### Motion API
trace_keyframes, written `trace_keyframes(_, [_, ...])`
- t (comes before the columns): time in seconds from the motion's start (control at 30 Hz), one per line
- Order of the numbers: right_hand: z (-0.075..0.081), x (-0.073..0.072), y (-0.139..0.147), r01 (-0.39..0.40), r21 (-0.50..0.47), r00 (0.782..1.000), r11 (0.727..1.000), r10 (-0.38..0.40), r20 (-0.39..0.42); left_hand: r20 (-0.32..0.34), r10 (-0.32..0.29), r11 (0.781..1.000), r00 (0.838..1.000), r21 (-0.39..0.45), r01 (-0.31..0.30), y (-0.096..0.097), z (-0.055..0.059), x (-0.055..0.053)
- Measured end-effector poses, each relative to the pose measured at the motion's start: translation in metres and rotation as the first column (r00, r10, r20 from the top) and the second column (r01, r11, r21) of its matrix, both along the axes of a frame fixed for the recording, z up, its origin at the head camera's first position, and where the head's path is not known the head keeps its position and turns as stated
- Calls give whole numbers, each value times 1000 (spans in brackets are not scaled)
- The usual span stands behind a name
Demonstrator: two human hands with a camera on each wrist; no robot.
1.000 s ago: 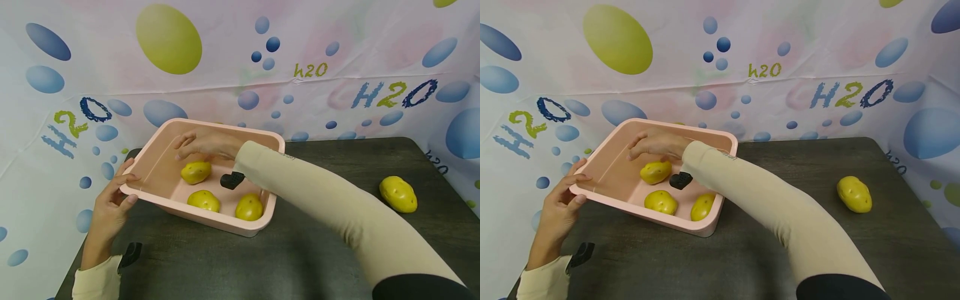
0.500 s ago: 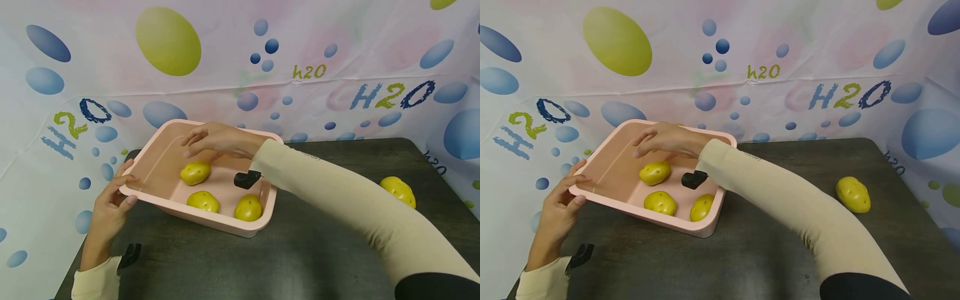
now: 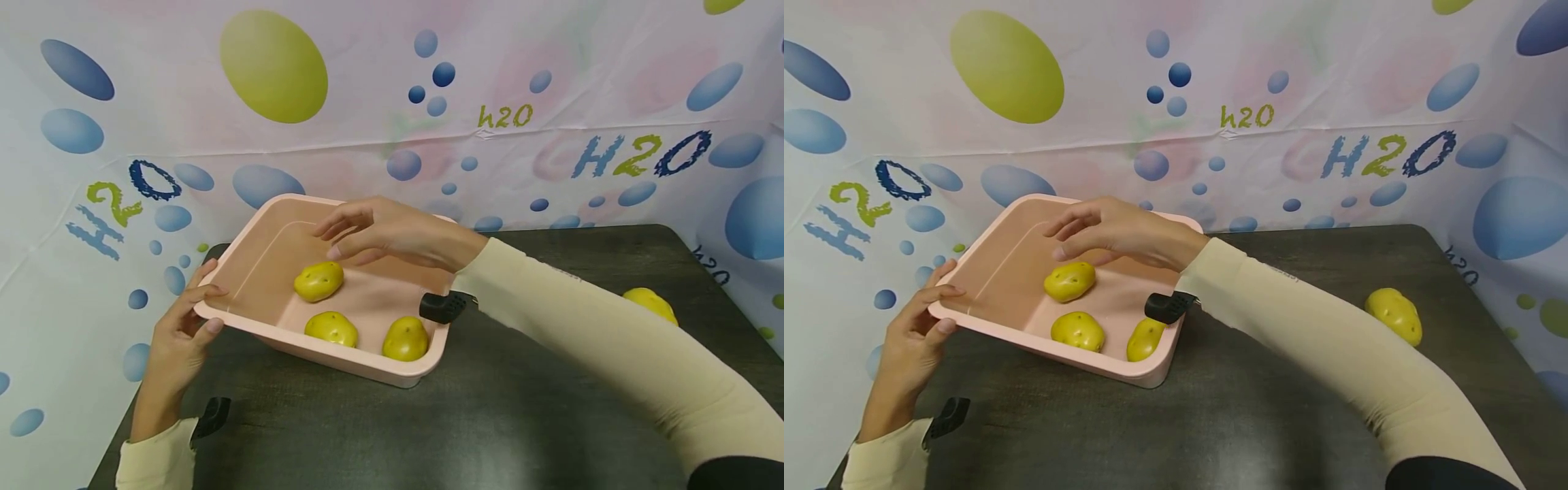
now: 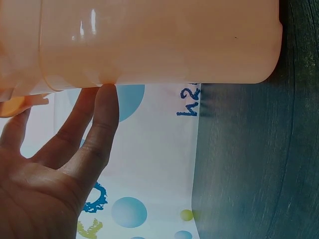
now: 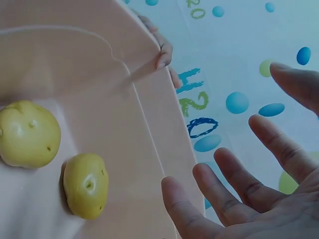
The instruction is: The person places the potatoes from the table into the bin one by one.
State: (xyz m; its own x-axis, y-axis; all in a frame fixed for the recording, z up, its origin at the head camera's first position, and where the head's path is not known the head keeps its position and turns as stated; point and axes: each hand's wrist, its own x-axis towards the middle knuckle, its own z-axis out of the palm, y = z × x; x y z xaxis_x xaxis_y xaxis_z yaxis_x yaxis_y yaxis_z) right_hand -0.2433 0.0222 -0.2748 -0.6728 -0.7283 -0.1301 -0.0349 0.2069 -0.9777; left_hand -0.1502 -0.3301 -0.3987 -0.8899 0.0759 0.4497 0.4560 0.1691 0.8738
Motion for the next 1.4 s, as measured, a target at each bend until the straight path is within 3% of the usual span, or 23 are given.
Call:
trace_keyframes(0.2, [-3,9,17,22,-31,1000,999,-22,-14,4,9,1000,1000,-11,-9,0,0,1])
trace_keyframes(0.47, [-11,24,45,51,11,997,999,-50,-60,22,38,999,999,-18,-37,0,1,-1])
trace_keyframes(0.73, [-18,35,81,106,6,994,994,-106,-26,4,17,1000,1000,-5,-17,1,1,-2])
trace_keyframes(1.07, [-19,50,132,143,1,984,990,-142,-108,9,1,1000,1000,4,-1,1,0,-1])
trace_keyframes(1.27, [-31,58,167,134,-85,983,987,-144,-118,7,7,1000,1000,-2,-7,0,1,0])
trace_keyframes(1.4, [-40,64,188,179,-75,973,981,-188,-133,17,14,1000,1000,6,-14,1,2,1])
